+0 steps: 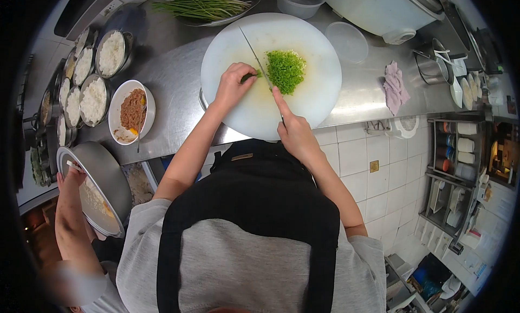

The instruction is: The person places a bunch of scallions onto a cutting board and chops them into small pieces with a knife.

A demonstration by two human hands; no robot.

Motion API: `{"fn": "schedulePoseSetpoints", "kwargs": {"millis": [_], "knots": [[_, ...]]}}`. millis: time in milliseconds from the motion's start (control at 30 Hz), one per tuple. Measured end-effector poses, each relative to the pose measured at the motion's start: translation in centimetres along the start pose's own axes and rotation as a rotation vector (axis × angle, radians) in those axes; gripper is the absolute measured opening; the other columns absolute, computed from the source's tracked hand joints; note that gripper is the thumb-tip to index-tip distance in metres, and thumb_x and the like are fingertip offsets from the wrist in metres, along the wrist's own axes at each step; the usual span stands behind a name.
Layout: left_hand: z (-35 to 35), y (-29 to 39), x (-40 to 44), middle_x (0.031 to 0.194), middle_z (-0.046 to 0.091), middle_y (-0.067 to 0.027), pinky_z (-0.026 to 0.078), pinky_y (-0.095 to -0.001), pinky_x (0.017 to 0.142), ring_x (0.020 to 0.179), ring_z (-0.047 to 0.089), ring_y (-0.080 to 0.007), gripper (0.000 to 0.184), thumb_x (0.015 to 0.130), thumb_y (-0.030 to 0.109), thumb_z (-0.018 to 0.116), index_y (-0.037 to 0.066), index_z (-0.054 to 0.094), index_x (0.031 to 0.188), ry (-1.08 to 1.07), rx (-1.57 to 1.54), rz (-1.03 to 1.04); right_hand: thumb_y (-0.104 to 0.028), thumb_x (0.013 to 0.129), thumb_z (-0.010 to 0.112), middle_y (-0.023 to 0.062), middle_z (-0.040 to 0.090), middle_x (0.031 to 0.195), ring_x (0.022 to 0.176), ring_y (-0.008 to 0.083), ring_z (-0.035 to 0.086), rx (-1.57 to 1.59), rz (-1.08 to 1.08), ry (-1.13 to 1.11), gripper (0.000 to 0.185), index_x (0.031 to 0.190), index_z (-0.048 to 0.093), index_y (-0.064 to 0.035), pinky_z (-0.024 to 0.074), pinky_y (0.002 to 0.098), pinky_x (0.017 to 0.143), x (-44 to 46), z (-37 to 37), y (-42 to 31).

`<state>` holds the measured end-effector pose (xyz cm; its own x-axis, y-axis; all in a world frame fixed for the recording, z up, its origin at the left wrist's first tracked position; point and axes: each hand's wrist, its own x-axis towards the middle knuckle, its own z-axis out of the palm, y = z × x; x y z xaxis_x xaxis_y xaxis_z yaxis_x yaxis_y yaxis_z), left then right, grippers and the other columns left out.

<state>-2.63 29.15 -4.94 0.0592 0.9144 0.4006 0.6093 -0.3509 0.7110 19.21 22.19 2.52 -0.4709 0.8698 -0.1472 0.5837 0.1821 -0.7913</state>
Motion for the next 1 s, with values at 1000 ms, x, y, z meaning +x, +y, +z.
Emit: {"fn": "schedulePoseSetpoints", "kwargs": {"millis": [1000], "knots": [[-0.1,-0.3,0.0,0.085,0.067,-0.0097,0.052,-0.0365,0.073,0.083,0.065,-0.0278,0.009,0.075,-0.001,0.067,0.001,0.066,0.084,0.004,-0.035,0.037,0.006,0.084,0.046,0.0322,0.065,0.099,0.082,0.0467,0.063,-0.032,-0.007,-0.026,0.083,0.157,0.016,-0.0214,0.0474,0.0477,0.081,1.5,1.6,0.0]]}}
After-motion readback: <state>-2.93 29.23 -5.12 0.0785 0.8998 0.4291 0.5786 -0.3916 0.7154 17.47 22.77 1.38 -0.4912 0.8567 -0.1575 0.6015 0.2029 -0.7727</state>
